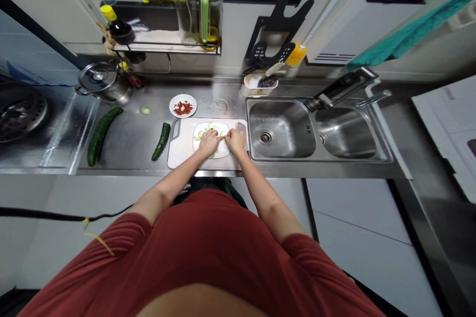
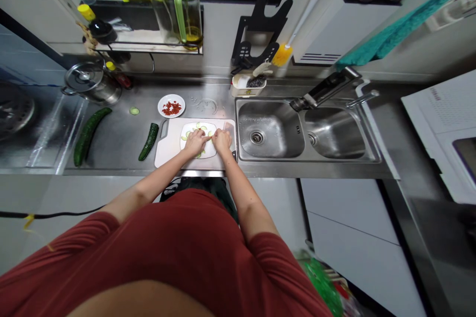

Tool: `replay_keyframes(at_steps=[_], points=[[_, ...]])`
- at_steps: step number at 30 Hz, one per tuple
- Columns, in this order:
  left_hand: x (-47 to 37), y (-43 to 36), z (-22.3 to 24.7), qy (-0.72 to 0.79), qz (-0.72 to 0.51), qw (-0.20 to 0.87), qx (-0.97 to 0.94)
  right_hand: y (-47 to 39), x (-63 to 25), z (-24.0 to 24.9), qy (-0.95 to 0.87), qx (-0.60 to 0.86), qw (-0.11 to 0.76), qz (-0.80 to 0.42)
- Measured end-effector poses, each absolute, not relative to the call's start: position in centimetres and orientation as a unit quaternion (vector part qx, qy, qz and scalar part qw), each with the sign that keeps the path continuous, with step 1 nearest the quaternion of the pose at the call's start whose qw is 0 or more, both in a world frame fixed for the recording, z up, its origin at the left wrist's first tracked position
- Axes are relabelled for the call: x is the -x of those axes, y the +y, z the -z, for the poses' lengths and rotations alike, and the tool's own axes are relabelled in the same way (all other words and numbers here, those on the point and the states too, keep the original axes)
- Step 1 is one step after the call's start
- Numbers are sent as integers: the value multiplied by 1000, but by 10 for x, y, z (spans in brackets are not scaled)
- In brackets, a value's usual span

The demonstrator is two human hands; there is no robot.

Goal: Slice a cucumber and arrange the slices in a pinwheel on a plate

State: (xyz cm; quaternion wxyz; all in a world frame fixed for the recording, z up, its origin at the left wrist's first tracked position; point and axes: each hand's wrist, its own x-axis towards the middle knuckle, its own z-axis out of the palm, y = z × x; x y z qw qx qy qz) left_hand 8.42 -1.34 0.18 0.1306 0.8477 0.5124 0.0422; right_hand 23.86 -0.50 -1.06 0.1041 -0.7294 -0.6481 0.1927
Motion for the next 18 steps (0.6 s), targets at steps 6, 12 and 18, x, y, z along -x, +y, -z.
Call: replay_keyframes(at_steps=[6, 12, 18], points=[[-86, -11, -2, 516, -35, 128, -846, -4, -236, 7, -652, 731, 76, -185], [-86, -12, -4, 519, -32, 132, -844, -6, -237, 7, -656, 729, 75, -179], [-86, -13, -5, 529, -40, 135, -837, -7, -240, 9, -651, 730, 103, -184]])
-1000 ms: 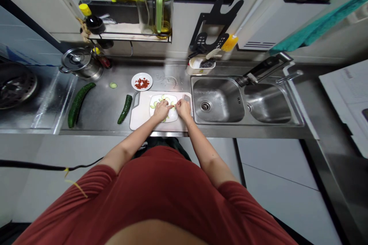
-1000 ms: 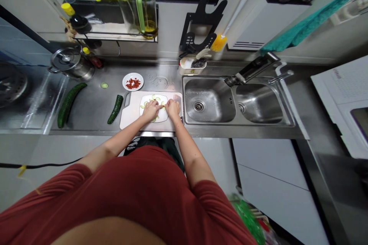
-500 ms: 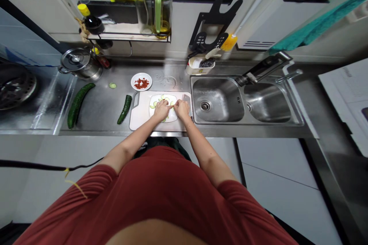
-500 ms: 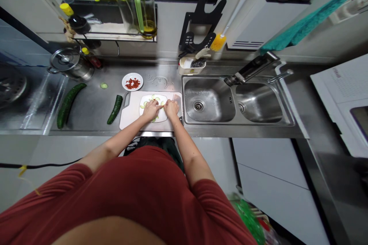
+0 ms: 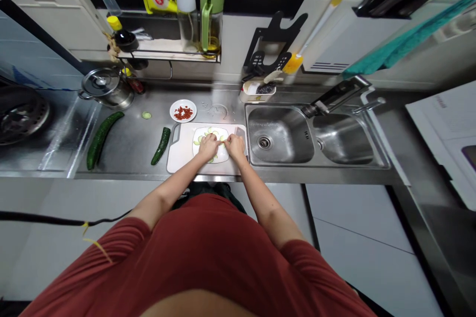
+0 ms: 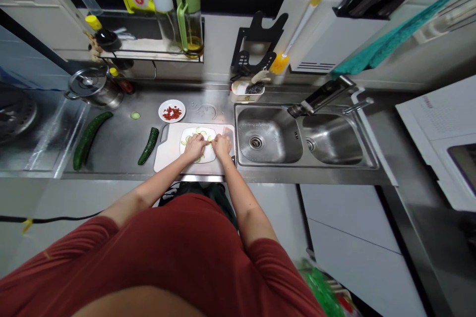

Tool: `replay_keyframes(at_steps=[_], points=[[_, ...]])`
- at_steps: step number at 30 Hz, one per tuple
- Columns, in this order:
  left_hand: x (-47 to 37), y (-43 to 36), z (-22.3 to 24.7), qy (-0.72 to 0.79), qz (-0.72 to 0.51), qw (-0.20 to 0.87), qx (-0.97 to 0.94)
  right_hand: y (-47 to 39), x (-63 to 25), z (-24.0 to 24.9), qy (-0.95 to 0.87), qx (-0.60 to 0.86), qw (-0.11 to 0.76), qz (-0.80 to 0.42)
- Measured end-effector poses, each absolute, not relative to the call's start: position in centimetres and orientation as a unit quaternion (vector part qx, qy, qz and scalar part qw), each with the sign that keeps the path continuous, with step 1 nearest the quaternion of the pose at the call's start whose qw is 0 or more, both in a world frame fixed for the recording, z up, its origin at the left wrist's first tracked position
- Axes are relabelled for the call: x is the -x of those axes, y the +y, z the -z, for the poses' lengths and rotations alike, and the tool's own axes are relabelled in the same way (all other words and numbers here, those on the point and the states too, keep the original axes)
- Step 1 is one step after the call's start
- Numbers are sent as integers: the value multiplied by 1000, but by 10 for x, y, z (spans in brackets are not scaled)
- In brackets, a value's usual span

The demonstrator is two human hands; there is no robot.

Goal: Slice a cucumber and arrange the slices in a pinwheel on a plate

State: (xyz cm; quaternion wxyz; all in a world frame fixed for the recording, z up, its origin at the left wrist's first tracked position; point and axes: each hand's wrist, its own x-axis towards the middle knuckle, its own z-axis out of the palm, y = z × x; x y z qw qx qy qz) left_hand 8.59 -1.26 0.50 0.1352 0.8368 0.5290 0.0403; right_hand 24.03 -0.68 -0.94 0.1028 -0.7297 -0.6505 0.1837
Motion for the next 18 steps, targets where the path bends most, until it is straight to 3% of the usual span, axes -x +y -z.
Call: replay_keyframes(at_steps=[18], points=[[-57, -13, -15, 637, -130, 137, -747, -49, -246, -16, -628, 692, 297, -197]])
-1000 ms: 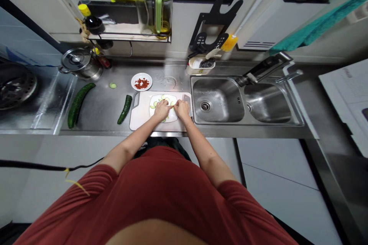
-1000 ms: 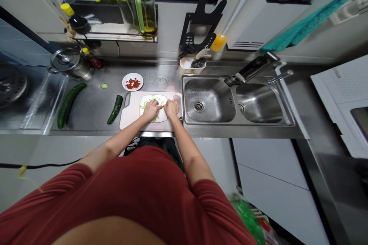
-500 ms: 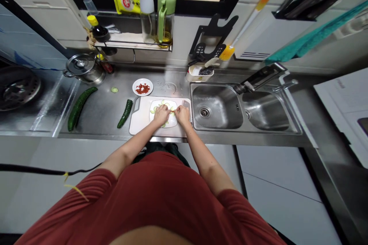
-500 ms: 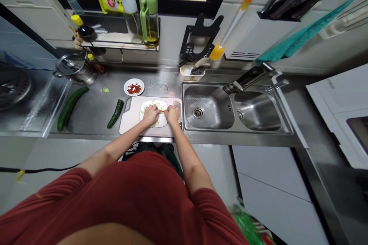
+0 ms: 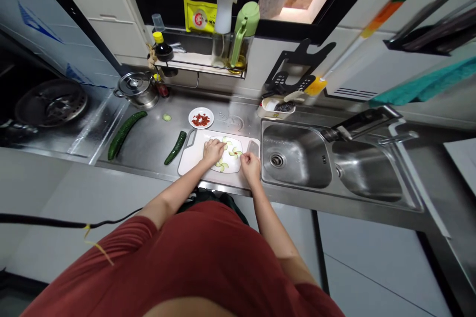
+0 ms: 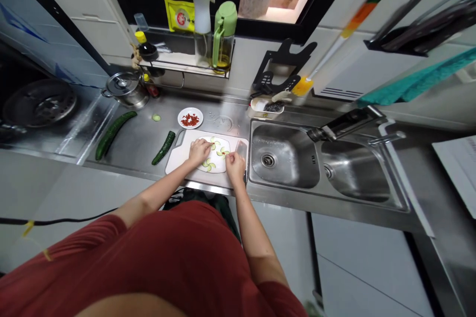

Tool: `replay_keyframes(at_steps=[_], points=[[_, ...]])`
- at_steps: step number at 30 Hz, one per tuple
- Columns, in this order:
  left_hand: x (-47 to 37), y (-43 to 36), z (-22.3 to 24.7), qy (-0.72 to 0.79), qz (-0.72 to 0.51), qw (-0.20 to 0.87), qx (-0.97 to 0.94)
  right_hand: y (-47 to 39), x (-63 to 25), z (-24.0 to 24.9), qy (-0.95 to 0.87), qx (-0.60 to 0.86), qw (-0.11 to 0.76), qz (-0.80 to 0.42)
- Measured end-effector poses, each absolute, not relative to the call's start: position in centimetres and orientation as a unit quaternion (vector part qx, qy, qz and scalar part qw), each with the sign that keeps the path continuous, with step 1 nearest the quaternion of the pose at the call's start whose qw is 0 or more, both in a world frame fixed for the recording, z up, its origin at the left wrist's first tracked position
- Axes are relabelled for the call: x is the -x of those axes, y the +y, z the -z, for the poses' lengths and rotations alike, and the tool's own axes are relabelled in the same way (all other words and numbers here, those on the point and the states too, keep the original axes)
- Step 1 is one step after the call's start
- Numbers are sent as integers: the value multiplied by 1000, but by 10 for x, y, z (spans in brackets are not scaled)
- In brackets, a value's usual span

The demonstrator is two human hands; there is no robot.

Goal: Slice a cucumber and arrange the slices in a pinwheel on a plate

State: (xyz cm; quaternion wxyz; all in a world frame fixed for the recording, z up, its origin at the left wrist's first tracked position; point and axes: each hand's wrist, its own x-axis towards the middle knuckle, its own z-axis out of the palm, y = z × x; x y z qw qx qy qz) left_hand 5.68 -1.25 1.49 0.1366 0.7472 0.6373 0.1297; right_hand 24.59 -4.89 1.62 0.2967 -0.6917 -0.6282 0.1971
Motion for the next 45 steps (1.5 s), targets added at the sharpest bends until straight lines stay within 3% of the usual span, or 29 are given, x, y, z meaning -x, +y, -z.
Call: replay_keyframes(at_steps=[17, 33, 45], points=[[31, 70, -13, 804, -176, 149, -548, -69, -253, -10, -592, 701, 334, -217], [41, 113, -11, 781, -53, 127, -610, -90, -230, -27, -618, 679, 312, -245], [40, 120, -9, 748, -33, 116, -653, -91, -239, -21, -608, 688, 312, -242]])
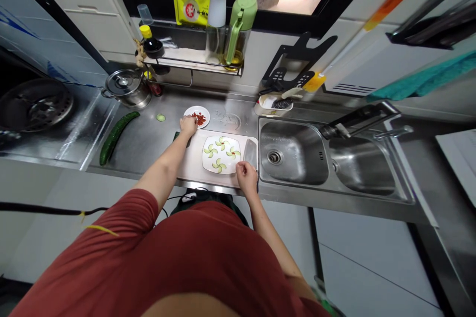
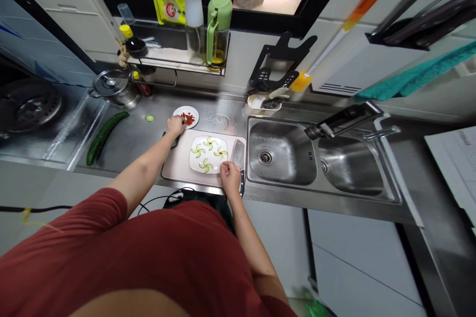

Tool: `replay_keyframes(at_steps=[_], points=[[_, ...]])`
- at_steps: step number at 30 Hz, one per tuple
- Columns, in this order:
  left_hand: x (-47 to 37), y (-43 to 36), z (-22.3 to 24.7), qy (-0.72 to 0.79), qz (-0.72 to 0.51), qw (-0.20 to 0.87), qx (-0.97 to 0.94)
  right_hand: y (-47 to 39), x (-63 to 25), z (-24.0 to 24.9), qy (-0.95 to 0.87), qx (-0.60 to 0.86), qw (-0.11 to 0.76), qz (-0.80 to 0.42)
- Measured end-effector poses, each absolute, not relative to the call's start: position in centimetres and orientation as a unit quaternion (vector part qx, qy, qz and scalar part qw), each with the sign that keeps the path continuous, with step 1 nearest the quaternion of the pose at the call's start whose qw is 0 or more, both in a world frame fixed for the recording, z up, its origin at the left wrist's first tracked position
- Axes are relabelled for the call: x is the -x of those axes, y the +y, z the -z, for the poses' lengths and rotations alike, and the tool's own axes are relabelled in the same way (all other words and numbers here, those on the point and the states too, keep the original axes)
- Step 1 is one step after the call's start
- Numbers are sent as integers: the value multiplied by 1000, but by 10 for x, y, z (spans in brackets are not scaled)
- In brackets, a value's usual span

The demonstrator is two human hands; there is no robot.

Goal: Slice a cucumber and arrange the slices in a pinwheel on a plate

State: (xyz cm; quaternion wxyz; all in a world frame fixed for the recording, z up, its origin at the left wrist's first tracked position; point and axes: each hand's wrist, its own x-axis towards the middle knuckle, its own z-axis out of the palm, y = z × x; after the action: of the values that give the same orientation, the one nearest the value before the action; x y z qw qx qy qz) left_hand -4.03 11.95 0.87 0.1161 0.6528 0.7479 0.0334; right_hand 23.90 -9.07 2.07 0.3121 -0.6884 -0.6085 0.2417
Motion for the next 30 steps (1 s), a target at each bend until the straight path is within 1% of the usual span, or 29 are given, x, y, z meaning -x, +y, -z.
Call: replay_keyframes(at_steps=[5, 9, 12, 16, 21, 22, 24, 30], points=[[42, 123, -3, 745, -49, 114, -655, -88, -240, -20, -611, 685, 315, -240], [45, 123, 1, 766, -96, 140, -620, -87, -240, -20, -611, 689, 303, -246], [47, 122, 4, 785, -164, 192, -566, -87, -240, -19, -611, 689, 303, -247], [43, 119, 2, 781, -301, 290, -464, -86, -238, -18, -615, 684, 303, -247], [27, 110, -12, 701, -472, 457, -278, -84, -235, -19, -618, 678, 309, -252], [23, 107, -16, 682, -488, 483, -253, -83, -234, -19, -618, 675, 313, -253], [18, 102, -24, 665, -498, 503, -238, -82, -232, -19, -621, 668, 322, -254], [4, 86, -44, 639, -507, 528, -236, -74, -228, -23, -629, 646, 344, -262]])
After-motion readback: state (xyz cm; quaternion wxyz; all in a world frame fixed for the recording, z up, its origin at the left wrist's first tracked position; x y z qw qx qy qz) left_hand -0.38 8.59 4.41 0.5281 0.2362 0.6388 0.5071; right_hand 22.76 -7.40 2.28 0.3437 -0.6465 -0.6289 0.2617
